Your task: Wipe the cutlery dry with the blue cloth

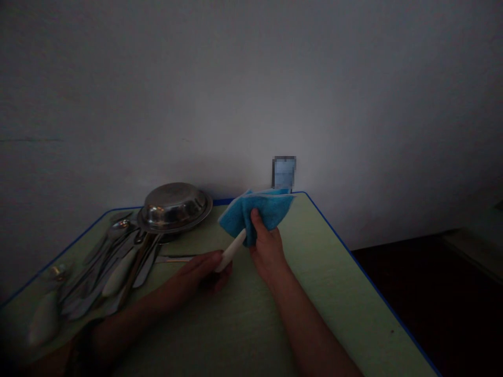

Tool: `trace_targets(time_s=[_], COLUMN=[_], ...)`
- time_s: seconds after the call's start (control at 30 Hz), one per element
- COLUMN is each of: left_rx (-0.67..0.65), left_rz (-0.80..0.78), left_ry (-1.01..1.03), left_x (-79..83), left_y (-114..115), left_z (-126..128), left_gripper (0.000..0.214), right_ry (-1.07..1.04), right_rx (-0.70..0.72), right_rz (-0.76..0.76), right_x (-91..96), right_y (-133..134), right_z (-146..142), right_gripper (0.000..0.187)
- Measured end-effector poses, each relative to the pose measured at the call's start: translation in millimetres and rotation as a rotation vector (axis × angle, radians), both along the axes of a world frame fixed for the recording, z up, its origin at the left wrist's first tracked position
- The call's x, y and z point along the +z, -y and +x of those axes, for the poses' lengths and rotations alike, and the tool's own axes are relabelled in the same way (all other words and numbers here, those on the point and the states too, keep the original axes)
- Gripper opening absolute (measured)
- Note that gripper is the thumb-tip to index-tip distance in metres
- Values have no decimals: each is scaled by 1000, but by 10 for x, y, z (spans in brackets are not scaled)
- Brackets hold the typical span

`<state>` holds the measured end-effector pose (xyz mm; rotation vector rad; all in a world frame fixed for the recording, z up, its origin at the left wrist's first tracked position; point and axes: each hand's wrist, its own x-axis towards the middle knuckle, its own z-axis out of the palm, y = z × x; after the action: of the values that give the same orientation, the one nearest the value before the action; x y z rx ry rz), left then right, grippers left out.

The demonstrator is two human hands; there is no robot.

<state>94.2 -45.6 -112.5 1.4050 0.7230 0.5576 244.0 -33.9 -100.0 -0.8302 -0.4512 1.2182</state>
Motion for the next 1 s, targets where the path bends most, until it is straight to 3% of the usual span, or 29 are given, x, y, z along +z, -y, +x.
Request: trace_targets(time_s=[0.23, 0.37, 0.77, 1.0], left_rx=[114, 198, 144, 49], left_rz=[159, 209, 243, 123], left_ry=[-180, -274, -279, -62], left_x=[19, 38, 32, -51], left_y=[1, 5, 36, 18], left_z=[17, 42, 34, -14], left_gripper=[24, 23, 26, 19], right_ry=[-127, -88, 63, 80], right_rx=[14, 4, -4, -87], right_rz=[42, 56, 34, 6], right_x=[22, 29, -6, -63], right_y=[-9, -5, -6, -44], right_z=[27, 10, 0, 19], right_gripper=[24, 25, 24, 23])
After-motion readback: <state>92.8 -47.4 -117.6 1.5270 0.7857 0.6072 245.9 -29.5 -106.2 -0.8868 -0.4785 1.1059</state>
